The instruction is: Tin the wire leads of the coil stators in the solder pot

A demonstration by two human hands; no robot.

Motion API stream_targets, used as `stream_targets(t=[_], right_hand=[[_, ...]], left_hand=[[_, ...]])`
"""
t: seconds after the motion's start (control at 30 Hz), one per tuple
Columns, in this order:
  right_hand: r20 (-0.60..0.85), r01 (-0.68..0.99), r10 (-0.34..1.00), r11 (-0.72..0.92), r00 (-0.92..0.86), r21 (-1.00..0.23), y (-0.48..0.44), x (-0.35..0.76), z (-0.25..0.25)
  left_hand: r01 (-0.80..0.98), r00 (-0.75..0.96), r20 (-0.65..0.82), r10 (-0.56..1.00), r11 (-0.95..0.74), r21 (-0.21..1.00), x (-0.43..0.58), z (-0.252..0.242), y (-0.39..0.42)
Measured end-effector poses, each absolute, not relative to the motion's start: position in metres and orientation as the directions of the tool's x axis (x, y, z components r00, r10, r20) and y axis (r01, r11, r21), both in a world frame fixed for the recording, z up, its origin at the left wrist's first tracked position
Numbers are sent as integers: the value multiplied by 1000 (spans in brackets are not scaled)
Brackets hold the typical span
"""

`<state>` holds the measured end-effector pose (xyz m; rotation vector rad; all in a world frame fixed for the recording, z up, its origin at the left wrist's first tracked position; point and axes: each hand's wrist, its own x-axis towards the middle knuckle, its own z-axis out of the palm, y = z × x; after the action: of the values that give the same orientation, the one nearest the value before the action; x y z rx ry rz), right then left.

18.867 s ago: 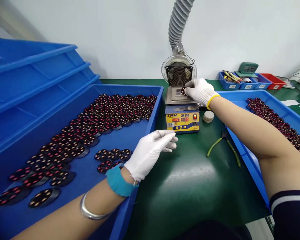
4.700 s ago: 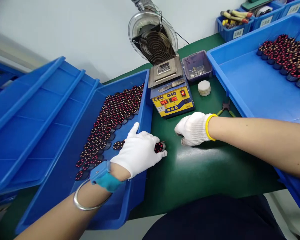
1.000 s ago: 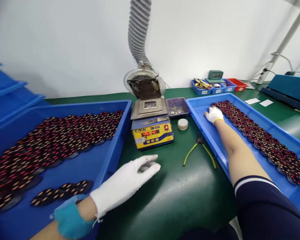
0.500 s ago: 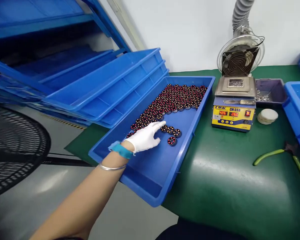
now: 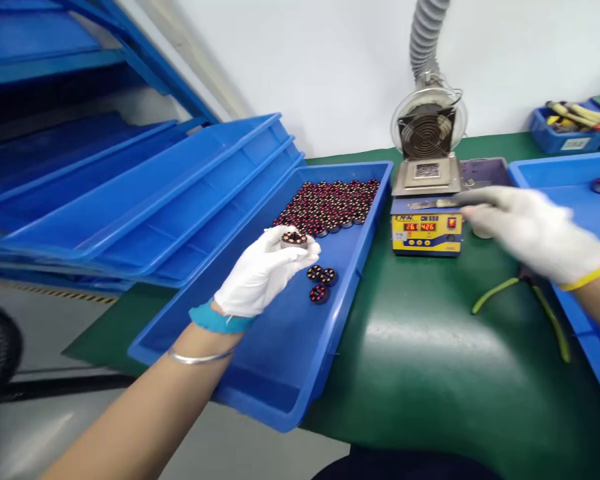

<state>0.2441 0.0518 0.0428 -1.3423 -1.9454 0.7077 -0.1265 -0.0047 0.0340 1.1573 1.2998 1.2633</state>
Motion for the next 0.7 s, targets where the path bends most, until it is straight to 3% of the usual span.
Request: stream_targets(t=[0.07,0.13,0.23,0.3,0.37,0.57,0.7], right_hand=[[166,596,939,321,-301,-736,32,200,50],[41,436,895,256,-444,-863,21,162,45],[-190,196,871,-110,-452,-974,18,136,23],[-346,77,825,-350,-448,-934,18,135,8],[-423,34,787,-458,-450,-888,17,138,-2],[-447,89,802,-451,-397,-888,21,138,-2],[-375,45,858,-384,-350,-922,27,147,13]], left_hand=[[-68,-27,-13,1000,11,998,-92,40,-2],[-3,35,25,999,-25,1000,-61,38,2],[85,124,83,989,-94,992,-33,24,9],[128,149,115,982,-135,983,-26,10,12],[212,140,153,978,-180,960,-25,-2,11],[575,170,346,923,-378,726,-28,-5,0],[615,141,328,934,-343,710,-29,-4,0]])
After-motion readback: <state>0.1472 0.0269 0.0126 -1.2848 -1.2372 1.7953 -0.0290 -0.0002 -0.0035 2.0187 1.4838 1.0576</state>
